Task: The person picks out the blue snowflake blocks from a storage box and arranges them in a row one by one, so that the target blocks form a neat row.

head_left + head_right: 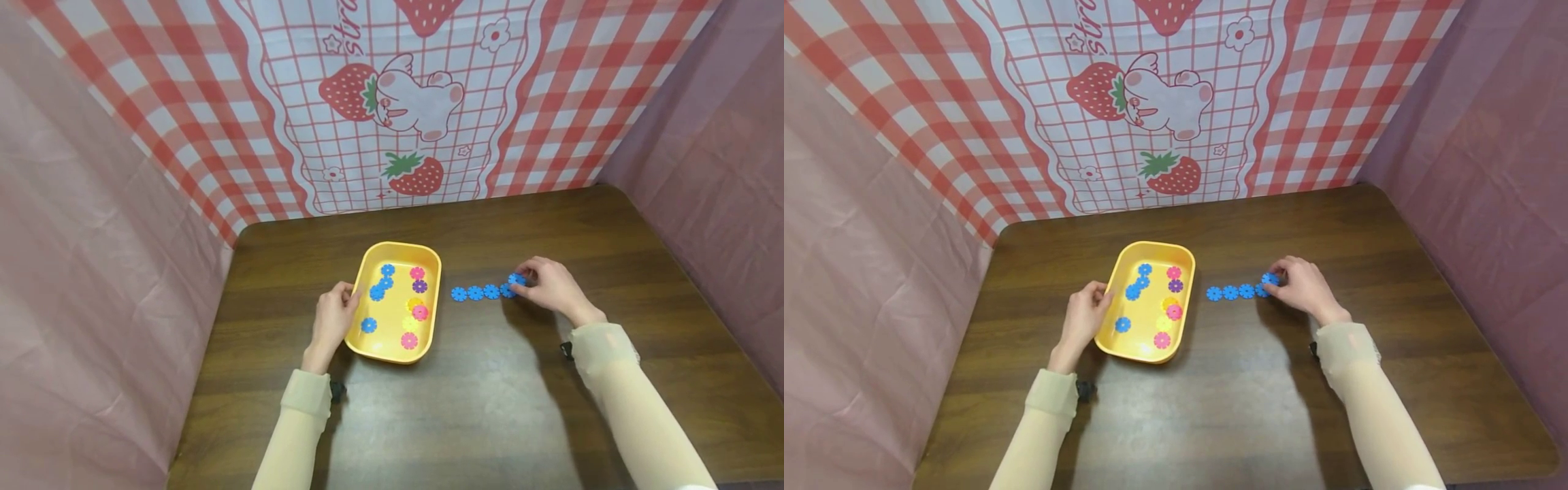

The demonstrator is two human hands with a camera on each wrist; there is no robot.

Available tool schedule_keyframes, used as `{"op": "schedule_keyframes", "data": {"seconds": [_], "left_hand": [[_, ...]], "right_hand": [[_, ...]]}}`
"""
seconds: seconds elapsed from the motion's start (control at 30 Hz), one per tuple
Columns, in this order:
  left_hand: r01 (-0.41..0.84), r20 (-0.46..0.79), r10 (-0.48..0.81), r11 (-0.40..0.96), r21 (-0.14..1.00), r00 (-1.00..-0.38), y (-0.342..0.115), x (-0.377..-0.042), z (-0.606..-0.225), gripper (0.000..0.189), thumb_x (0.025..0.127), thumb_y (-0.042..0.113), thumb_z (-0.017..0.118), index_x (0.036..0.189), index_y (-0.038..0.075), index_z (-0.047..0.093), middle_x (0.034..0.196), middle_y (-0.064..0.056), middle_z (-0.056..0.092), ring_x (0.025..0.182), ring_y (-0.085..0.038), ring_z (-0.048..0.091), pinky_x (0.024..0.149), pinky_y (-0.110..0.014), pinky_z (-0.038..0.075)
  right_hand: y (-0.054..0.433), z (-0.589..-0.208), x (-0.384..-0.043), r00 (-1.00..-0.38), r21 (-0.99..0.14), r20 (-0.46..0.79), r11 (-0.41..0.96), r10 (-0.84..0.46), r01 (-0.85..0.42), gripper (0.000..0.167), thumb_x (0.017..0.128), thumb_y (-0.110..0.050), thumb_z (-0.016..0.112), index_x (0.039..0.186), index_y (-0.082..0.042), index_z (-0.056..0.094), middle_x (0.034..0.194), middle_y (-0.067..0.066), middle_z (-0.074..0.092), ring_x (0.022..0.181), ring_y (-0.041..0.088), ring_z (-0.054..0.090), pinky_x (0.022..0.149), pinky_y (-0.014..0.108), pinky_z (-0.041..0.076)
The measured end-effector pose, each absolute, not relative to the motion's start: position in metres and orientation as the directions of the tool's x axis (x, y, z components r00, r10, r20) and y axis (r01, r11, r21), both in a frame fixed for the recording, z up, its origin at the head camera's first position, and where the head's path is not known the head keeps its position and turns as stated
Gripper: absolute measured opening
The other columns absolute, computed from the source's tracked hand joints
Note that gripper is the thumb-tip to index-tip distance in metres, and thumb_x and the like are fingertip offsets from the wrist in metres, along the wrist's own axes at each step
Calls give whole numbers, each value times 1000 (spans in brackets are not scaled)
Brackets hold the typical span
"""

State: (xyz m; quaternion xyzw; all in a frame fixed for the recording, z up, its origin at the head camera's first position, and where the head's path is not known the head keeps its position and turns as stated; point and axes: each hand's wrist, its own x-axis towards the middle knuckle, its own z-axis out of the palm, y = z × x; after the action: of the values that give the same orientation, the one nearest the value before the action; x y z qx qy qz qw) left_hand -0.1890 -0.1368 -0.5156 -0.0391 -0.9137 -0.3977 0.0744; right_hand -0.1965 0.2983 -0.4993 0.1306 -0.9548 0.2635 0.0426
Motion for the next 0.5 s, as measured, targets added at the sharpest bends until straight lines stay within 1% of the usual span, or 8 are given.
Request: {"op": "schedule_keyframes", "data": {"seconds": [0.17,0.5], "left_hand": [[119,157,7,681,723,-988,-137,-189,-516,22,98,17,66,105,-2,70,71,-6,61,59,-19,55,55,-31,46],[119,161,1,679,725,-987,-137,-189,-516,22,97,17,66,105,-3,70,71,-7,61,60,-19,56,56,-31,46]], "right_hand": [[306,-507,-196,-965,-491,141,830,-223,-264,33,82,-20,82,103,3,70,96,15,66,82,29,57,74,46,45],[317,-519,-197,-978,-487,74,849,-195,-206,33,82,-22,82,103,1,71,94,14,66,83,28,58,75,45,44]]}}
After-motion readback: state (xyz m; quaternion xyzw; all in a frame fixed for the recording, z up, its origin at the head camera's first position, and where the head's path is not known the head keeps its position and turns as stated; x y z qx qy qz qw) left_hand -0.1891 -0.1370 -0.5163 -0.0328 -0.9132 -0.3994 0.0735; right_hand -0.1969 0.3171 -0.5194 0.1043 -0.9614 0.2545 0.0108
